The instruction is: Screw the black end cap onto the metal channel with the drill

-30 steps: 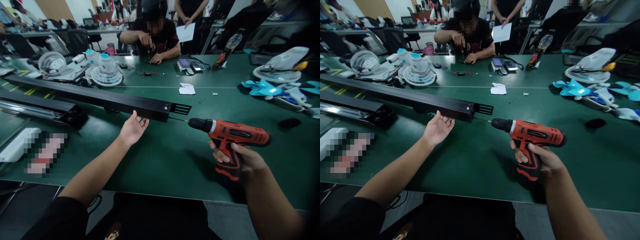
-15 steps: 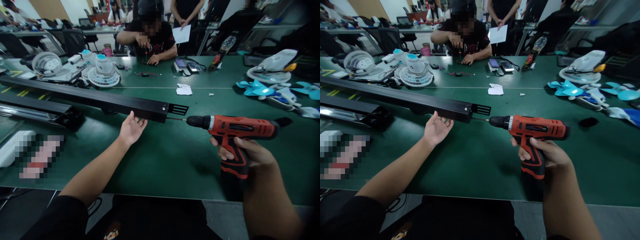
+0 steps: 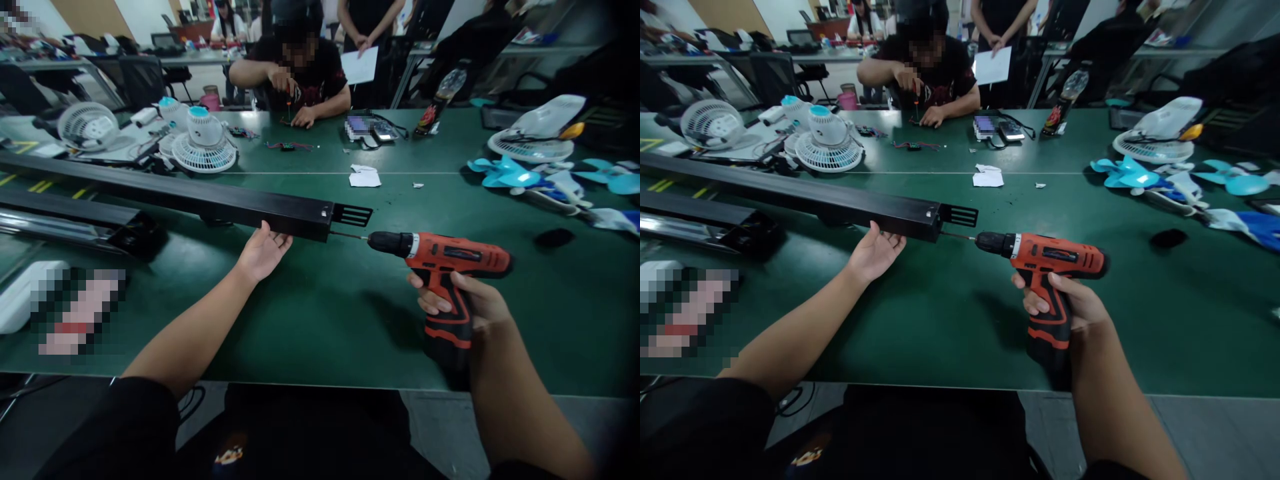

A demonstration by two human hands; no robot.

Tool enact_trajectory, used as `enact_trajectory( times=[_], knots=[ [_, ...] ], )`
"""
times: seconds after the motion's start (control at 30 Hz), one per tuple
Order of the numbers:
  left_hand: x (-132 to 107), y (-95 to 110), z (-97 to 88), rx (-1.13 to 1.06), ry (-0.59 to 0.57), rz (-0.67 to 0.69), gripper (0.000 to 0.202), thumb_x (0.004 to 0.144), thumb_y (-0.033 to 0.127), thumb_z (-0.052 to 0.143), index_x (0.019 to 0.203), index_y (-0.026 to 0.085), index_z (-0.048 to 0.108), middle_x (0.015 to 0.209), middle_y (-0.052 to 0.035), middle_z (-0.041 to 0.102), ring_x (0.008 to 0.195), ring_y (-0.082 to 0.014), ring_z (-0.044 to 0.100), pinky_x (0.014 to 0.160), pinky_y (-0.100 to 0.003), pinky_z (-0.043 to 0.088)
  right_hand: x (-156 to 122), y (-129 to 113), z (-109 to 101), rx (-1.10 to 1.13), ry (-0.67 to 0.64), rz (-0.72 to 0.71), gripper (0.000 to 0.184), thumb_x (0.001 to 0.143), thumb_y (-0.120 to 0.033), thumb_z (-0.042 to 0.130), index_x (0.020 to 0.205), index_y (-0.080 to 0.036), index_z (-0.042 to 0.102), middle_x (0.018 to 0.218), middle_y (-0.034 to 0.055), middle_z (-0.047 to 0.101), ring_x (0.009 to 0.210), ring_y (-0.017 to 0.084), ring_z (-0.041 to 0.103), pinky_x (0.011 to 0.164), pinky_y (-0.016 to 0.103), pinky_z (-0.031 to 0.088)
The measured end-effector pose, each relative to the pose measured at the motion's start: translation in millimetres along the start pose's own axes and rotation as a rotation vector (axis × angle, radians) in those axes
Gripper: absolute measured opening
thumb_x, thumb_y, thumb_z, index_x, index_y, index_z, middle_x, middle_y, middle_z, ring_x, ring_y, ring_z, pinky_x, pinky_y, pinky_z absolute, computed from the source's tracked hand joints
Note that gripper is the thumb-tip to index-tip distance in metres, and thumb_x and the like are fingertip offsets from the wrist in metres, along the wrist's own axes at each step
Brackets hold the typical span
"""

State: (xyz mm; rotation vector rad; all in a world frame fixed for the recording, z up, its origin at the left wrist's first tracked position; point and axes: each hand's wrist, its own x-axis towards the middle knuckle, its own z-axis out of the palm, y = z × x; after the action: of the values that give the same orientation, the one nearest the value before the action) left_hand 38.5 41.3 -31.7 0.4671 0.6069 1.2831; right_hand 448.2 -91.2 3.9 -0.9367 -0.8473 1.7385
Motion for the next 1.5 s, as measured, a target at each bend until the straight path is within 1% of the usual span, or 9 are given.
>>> enact_trajectory(
  times=[0.23, 0.53, 0.63, 0.8, 0.9, 1.0, 1.2, 1.3, 1.5],
  knots=[
    [1.0, 3.1, 2.9, -0.030, 0.041, -0.024, 0.024, 0.113, 0.045, 0.084, 0.109, 0.021, 0.083, 0.104, -0.0042, 0.086, 0.106, -0.0212, 0.081, 0.107, -0.036, 0.059, 3.9, 6.5, -10.7, 0.005, -0.044, 0.017, 0.046, 0.087, -0.050, 0.101, 0.121, -0.027, 0.079, 0.105, 0.0066, 0.078, 0.053, 0.010, 0.051, 0.050, 0.031, 0.058],
    [1.1, 5.1, 6.1, -0.039, 0.046, -0.054, 0.026, 0.119, 0.046, 0.074, 0.107, 0.024, 0.081, 0.098, -0.0025, 0.086, 0.100, -0.0189, 0.082, 0.102, -0.034, 0.062, 4.4, 6.1, -6.1, 0.026, -0.076, -0.054, 0.062, 0.086, -0.048, 0.099, 0.140, -0.030, 0.072, 0.103, 0.0070, 0.080, 0.049, 0.013, 0.055, 0.053, 0.037, 0.060],
    [1.4, 5.0, 6.4, -0.051, 0.062, -0.065, 0.029, 0.121, 0.047, 0.069, 0.108, 0.024, 0.081, 0.097, -0.0030, 0.086, 0.100, -0.0192, 0.082, 0.103, -0.034, 0.062, 5.1, 5.7, -6.5, 0.022, -0.072, -0.052, 0.061, 0.087, -0.046, 0.098, 0.139, -0.030, 0.072, 0.102, 0.0065, 0.080, 0.049, 0.012, 0.054, 0.053, 0.035, 0.060],
    [0.9, 4.6, 7.6, -0.056, 0.076, -0.071, 0.029, 0.117, 0.050, 0.077, 0.108, 0.024, 0.082, 0.101, -0.0042, 0.085, 0.104, -0.0212, 0.082, 0.107, -0.035, 0.060, 5.1, 6.2, -8.3, 0.002, -0.072, -0.034, 0.052, 0.087, -0.049, 0.098, 0.129, -0.027, 0.075, 0.102, 0.0061, 0.079, 0.050, 0.010, 0.053, 0.052, 0.032, 0.060],
    [-0.8, 5.5, 10.3, -0.053, 0.074, -0.084, 0.034, 0.122, 0.050, 0.068, 0.106, 0.022, 0.081, 0.100, -0.0040, 0.086, 0.103, -0.0201, 0.082, 0.105, -0.034, 0.060, 4.9, 6.0, -7.7, -0.028, -0.067, -0.028, 0.046, 0.089, -0.050, 0.095, 0.123, -0.026, 0.075, 0.102, 0.0067, 0.078, 0.050, 0.011, 0.051, 0.049, 0.033, 0.058],
    [-1.7, 5.9, 11.5, -0.060, 0.074, -0.091, 0.038, 0.125, 0.048, 0.061, 0.106, 0.022, 0.081, 0.097, -0.0025, 0.085, 0.101, -0.0187, 0.083, 0.104, -0.033, 0.061, 5.1, 5.4, -5.6, -0.039, -0.048, -0.039, 0.047, 0.089, -0.047, 0.095, 0.126, -0.027, 0.074, 0.102, 0.0062, 0.077, 0.049, 0.010, 0.049, 0.050, 0.033, 0.059],
    [1.9, 2.6, 6.2, -0.079, 0.077, -0.074, 0.031, 0.120, 0.054, 0.070, 0.124, 0.026, 0.082, 0.105, -0.0041, 0.087, 0.111, -0.0224, 0.084, 0.114, -0.037, 0.061, 5.5, 5.1, -4.3, -0.048, -0.056, -0.048, 0.047, 0.089, -0.043, 0.096, 0.126, -0.026, 0.073, 0.101, 0.0056, 0.075, 0.048, 0.010, 0.048, 0.051, 0.034, 0.061],
    [3.3, 2.4, 4.8, -0.088, 0.071, -0.074, 0.034, 0.121, 0.055, 0.066, 0.135, 0.027, 0.080, 0.108, -0.0048, 0.088, 0.114, -0.0234, 0.085, 0.119, -0.038, 0.061, 4.9, 5.5, -4.3, -0.042, -0.051, -0.049, 0.048, 0.088, -0.044, 0.098, 0.125, -0.026, 0.074, 0.101, 0.0047, 0.076, 0.049, 0.009, 0.049, 0.052, 0.034, 0.062],
    [3.7, 3.2, 4.2, -0.085, 0.080, -0.084, 0.034, 0.122, 0.055, 0.065, 0.123, 0.025, 0.081, 0.108, -0.0054, 0.087, 0.113, -0.0227, 0.086, 0.114, -0.037, 0.063, 3.5, 6.5, -5.8, -0.043, -0.022, -0.052, 0.049, 0.087, -0.043, 0.100, 0.126, -0.029, 0.074, 0.101, 0.0047, 0.077, 0.048, 0.011, 0.049, 0.051, 0.037, 0.061]
  ],
)
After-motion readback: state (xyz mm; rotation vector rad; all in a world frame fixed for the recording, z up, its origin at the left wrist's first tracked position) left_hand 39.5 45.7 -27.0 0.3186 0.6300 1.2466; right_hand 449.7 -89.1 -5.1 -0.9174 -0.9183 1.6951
